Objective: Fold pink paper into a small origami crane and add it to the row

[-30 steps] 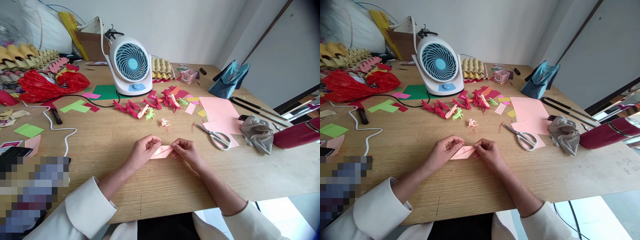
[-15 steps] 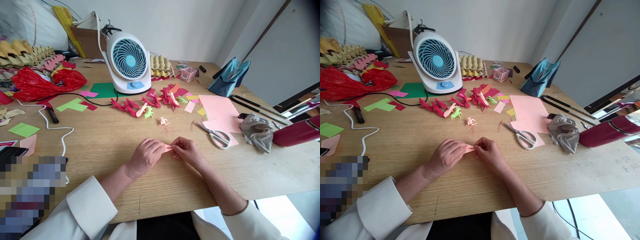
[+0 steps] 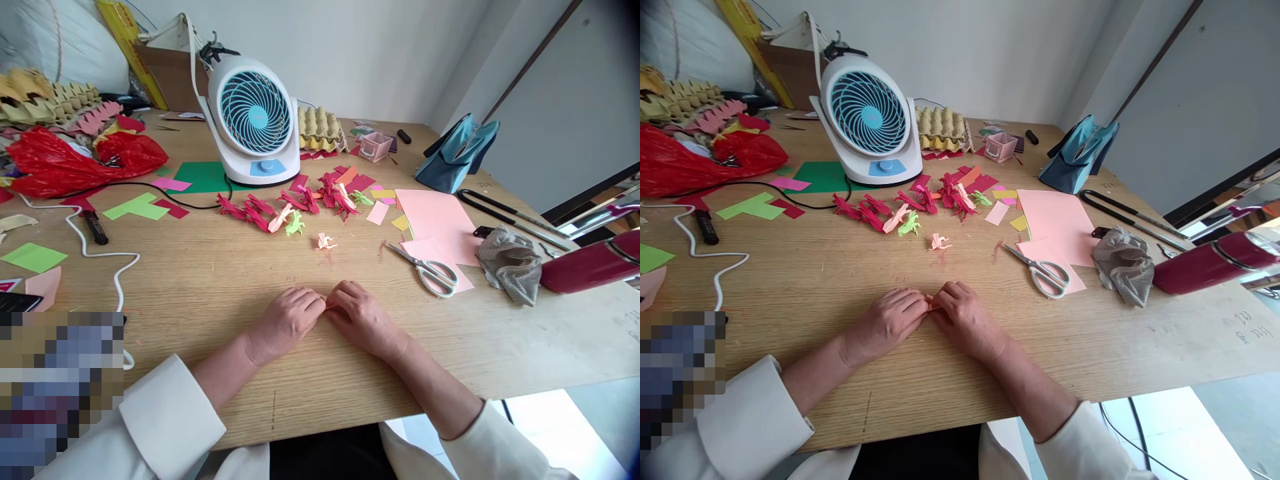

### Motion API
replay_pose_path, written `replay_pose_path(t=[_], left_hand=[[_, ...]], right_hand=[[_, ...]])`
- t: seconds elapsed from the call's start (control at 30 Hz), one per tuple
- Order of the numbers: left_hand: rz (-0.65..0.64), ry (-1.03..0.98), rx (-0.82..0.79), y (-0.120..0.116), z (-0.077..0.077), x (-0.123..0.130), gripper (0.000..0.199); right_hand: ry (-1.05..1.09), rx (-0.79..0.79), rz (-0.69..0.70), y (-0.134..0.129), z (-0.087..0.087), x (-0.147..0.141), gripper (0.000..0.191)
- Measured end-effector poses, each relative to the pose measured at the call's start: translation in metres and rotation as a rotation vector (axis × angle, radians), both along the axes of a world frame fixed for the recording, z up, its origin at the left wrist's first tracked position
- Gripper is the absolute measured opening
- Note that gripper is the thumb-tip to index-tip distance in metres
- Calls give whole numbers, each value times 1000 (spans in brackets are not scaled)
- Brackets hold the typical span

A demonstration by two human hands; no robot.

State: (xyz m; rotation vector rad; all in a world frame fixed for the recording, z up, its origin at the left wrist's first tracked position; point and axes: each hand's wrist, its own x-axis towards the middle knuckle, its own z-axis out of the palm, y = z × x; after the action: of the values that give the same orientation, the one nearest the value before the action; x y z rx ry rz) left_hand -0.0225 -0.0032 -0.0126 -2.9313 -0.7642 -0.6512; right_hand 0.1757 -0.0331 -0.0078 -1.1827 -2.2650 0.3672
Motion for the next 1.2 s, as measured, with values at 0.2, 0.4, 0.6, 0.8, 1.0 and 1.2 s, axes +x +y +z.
replay_pose_path(t=[0.2,0.4,0.6,0.8,1.0,1.2], left_hand=[[-10,-85,-61,-2,-2,-3,14],[23,-123,-90,-5,0,-4,16],[26,-122,-96,-8,3,-6,18],[34,-230,-183,-8,-2,-9,12],[58,-337,-380,-5,-4,-10,11],[48,-288,-419,-5,-1,-9,9]], right_hand=[[-71,35,-32,-1,0,-4,13],[-92,48,-46,-1,-2,-3,18],[-161,84,-44,-3,-2,-1,22],[-202,124,-39,-6,-1,-2,21],[-176,97,-43,-4,-2,-6,15],[-125,51,-33,-4,-3,-8,20]])
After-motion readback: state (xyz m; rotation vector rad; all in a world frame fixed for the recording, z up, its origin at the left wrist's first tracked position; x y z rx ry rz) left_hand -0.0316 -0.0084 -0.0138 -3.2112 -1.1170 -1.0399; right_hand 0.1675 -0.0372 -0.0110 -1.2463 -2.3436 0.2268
